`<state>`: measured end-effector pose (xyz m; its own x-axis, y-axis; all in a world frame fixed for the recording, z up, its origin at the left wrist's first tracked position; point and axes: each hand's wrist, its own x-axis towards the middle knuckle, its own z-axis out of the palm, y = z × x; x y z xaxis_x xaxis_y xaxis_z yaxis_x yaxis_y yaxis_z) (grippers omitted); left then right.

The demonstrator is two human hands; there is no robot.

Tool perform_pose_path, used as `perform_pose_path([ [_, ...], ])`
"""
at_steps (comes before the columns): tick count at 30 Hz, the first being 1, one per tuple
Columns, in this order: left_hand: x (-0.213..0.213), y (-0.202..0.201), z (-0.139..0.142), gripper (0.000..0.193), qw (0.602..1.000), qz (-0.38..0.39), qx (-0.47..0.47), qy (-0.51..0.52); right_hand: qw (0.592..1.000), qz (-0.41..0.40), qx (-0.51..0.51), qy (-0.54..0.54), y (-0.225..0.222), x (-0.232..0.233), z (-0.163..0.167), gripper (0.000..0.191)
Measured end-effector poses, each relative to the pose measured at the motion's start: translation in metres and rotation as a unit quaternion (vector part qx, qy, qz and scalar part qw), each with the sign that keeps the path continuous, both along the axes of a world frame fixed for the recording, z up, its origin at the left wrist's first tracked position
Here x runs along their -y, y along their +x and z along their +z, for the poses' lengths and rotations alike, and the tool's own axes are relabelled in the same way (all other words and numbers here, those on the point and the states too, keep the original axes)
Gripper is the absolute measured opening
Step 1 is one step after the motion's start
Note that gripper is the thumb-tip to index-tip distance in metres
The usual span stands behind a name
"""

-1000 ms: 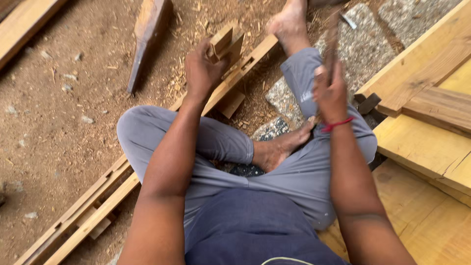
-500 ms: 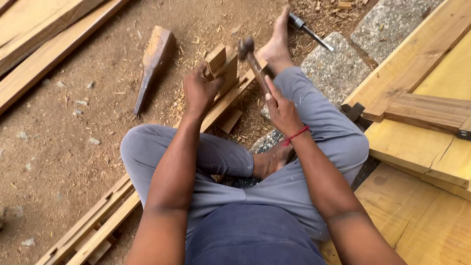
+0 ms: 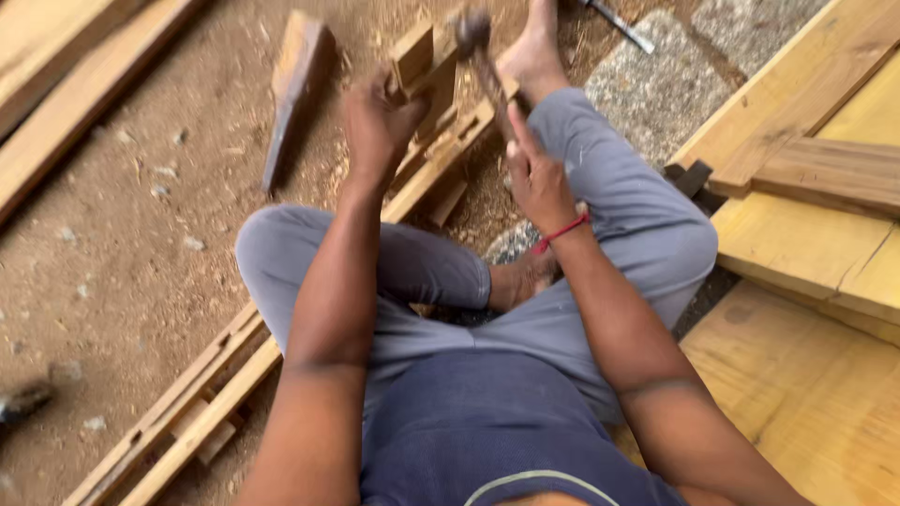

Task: The person sits on the ground and uses a hammer and chisel to shape small wooden blocks. They then use a red angle grinder to smooth the edges of the wood pieces. The person repeatedly switches between hammering and grinding to refine the wood.

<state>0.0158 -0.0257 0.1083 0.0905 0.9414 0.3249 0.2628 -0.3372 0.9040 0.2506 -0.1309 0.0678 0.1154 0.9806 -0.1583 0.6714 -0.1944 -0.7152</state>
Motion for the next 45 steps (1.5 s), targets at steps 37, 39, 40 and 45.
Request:
perform_pose_path([
  [37,0.033,-0.305,-0.119,0.074,0.758,0.421,0.467,-0.172,0.951,-0.017,0.307,-0.041,0.266,0.011,-0.087,0.046],
  [39,0.038,-0.315,-0.141,0.076,0.717,0.496,0.456,-0.180,0.922,0.039,0.386,-0.016,0.259,0.007,-0.079,0.041],
  [40,0.041,-0.316,-0.148,0.076,0.716,0.527,0.418,-0.189,0.902,0.069,0.427,0.002,0.250,0.004,-0.072,0.035],
  [45,0.056,-0.289,-0.141,0.078,0.790,0.321,0.492,-0.173,0.944,0.017,0.324,0.060,0.158,-0.018,-0.030,0.021],
])
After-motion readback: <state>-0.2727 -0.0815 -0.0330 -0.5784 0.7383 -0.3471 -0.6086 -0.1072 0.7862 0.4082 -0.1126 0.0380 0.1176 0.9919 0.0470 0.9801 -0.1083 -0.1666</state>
